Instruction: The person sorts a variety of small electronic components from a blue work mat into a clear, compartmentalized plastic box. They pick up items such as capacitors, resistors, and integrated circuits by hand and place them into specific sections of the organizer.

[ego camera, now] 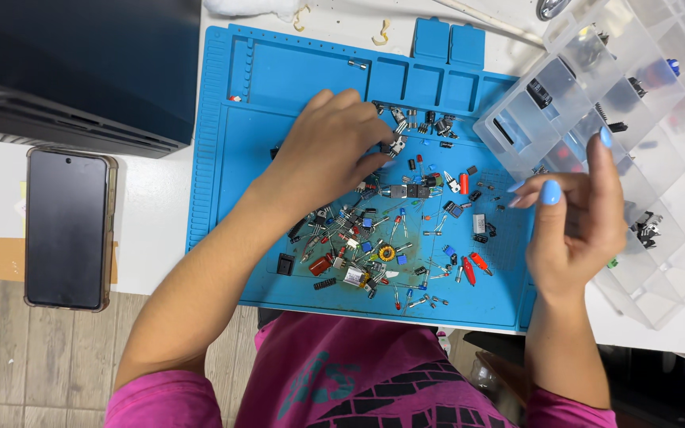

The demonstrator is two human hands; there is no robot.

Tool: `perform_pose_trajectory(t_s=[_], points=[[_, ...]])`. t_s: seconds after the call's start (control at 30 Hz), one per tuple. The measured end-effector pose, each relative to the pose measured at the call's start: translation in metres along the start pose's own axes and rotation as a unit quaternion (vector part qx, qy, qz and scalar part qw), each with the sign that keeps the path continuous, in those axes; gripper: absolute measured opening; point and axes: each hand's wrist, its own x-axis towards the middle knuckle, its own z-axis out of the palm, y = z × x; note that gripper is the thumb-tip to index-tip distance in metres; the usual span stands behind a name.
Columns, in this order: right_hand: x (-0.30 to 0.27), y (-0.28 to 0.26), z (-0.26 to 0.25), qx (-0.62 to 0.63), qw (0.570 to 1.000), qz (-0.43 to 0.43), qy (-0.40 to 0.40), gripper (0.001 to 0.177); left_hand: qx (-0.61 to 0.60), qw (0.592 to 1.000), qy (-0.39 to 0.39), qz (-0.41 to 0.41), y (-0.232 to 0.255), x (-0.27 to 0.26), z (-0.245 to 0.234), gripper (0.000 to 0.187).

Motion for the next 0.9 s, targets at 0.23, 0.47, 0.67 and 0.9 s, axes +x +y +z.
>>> perform_pose_trajectory(t_s=[0.23,0.47,0.67,0.9], points=[[0.006,-0.016,0.008,-0.049,0.993,-0.036,-0.099,0.021,-0.056,0.998,-0.007,0.012,0.002,0.0,0.004,0.018],[0.014,-0.013,0.014,-0.026,0.99,-0.024,-0.139,0.026,-0.098,0.992,-0.067,0.034,0.018,0.002,-0.003,0.037],[0.014,-0.016,0.024,-0.065,0.98,-0.025,-0.185,0.015,-0.095,0.991,-0.082,0.036,0.017,0.0,0.003,0.031],[0.009,-0.011,0.039,-0.129,0.963,-0.039,-0.232,0.022,-0.082,0.992,-0.09,0.036,0.018,0.002,0.004,0.028]])
